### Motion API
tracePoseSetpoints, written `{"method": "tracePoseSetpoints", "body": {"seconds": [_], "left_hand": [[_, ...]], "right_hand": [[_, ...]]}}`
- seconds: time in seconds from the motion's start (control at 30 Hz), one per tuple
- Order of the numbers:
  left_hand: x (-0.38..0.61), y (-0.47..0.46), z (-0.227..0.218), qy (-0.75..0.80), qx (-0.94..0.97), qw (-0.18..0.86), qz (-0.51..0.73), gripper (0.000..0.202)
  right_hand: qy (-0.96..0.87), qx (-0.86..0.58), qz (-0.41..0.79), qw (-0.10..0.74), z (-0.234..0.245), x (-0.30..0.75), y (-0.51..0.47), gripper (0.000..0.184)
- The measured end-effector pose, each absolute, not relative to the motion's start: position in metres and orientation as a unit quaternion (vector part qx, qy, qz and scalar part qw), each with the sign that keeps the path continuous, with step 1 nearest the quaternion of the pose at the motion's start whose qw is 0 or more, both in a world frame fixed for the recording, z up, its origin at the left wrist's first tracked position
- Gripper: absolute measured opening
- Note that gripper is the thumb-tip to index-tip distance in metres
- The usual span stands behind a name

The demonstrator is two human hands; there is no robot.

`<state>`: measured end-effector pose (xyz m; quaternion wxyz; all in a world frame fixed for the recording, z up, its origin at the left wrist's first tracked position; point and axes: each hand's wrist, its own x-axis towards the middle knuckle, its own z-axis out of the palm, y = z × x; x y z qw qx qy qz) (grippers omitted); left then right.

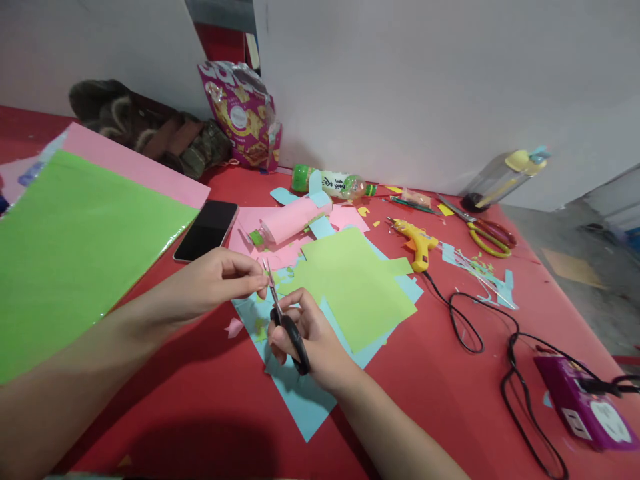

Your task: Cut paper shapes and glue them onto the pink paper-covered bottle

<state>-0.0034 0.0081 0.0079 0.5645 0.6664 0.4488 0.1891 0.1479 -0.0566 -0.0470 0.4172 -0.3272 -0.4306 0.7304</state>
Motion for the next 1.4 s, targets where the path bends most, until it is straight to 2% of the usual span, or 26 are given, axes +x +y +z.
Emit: {"method": "tracePoseSetpoints", "body": {"seconds": [0.37, 0.77, 1.4], "left_hand": [[-0.002, 0.001, 0.0, 0.474, 0.603, 0.612, 0.194, 0.022], [0.006, -0.003, 0.001, 0.473, 0.635, 0.55, 0.264, 0.024], [0.012, -0.011, -0.001, 0.474, 0.6, 0.576, 0.29, 0.025]], "right_hand": [[-0.425, -0.332, 0.723, 0.432, -0.048, 0.147, -0.057, 0.039], [-0.44, -0.334, 0.71, 0.437, -0.048, 0.147, -0.058, 0.037], [-0.442, -0.343, 0.692, 0.456, -0.051, 0.144, -0.06, 0.037]]}}
